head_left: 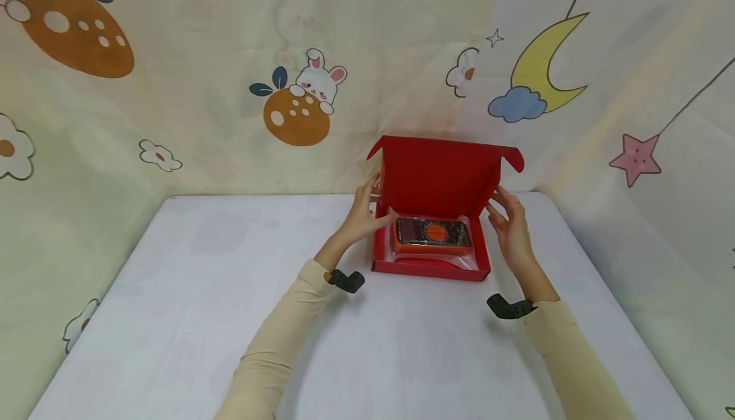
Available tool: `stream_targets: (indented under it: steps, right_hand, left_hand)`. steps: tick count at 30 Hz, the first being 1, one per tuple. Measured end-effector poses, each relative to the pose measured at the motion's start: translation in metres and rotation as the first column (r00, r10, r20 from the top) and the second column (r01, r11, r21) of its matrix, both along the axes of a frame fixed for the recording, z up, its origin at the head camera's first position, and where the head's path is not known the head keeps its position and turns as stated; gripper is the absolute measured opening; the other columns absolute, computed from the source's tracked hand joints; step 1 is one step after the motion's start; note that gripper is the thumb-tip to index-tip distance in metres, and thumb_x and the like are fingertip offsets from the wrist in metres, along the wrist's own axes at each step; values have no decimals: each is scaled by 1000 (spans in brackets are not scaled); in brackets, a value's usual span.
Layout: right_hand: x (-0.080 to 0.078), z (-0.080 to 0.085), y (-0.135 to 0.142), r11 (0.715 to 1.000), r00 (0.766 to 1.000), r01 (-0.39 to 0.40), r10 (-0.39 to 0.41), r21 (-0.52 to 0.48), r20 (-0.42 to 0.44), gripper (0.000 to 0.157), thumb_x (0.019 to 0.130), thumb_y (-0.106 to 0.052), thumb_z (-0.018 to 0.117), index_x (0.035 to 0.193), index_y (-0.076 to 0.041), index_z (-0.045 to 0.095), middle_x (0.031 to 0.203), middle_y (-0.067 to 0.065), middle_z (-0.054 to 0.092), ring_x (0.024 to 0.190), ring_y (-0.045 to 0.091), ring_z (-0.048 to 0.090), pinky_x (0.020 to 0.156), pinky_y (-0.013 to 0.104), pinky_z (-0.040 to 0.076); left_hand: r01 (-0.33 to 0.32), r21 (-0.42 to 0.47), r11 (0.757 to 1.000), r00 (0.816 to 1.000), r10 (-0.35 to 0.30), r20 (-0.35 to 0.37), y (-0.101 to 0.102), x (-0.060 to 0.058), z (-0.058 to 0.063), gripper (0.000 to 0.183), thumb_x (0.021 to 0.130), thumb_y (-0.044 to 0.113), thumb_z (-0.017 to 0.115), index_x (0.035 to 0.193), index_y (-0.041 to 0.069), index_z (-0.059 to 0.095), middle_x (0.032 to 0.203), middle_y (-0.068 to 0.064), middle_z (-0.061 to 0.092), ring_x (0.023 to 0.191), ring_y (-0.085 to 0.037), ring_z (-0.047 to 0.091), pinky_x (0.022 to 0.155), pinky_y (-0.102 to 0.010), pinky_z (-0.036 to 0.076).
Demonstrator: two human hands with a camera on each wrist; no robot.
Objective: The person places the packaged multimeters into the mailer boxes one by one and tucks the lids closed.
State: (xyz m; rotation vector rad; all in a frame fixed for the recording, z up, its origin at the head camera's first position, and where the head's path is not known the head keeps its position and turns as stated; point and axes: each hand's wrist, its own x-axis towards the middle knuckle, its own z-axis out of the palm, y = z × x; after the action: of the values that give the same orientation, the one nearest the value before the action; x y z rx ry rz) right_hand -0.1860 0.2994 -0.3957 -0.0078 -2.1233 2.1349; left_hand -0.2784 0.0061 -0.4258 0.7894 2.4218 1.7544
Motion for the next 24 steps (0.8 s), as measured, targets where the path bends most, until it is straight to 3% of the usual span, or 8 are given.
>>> stream_targets:
  steps: [4,12,19,24]
  right_hand:
    - [2,-3,2,1000,1000,8,-8,-15,14,57,97,-52,23,148,-27,22,154,3,19,141,31,22,116,48,12]
    - [5,-10,6,994,1000,7,-6,-112,9,56,99,-47,26,147,-19,24,153,6,21,139,31,26,109,31,26]
    - [10,-18,7,982,1000,20,-17,-187,18,52,100,-43,28,144,-17,28,148,5,29,138,32,28,102,30,35]
    - [12,-21,9,970,1000,6,-10,-243,-19,50,100,-43,28,141,-13,32,142,4,36,135,33,31,103,33,32]
  left_hand:
    - [-8,-19,1000,1000,8,-6,-4,-1,-4,90,78,18,72,148,25,15,133,-9,35,119,-25,43,86,-51,50]
    - [-15,-26,1000,1000,15,20,-7,1,-6,85,78,19,72,146,22,20,128,-10,40,119,-29,47,89,-50,48]
    - [-4,-38,999,1000,4,6,-9,2,-12,86,79,20,70,147,19,17,130,-10,40,118,-27,48,88,-44,51]
    - [19,-13,1000,999,-20,-34,-11,2,-14,80,85,15,64,148,29,17,135,-8,38,117,-25,49,84,-41,53]
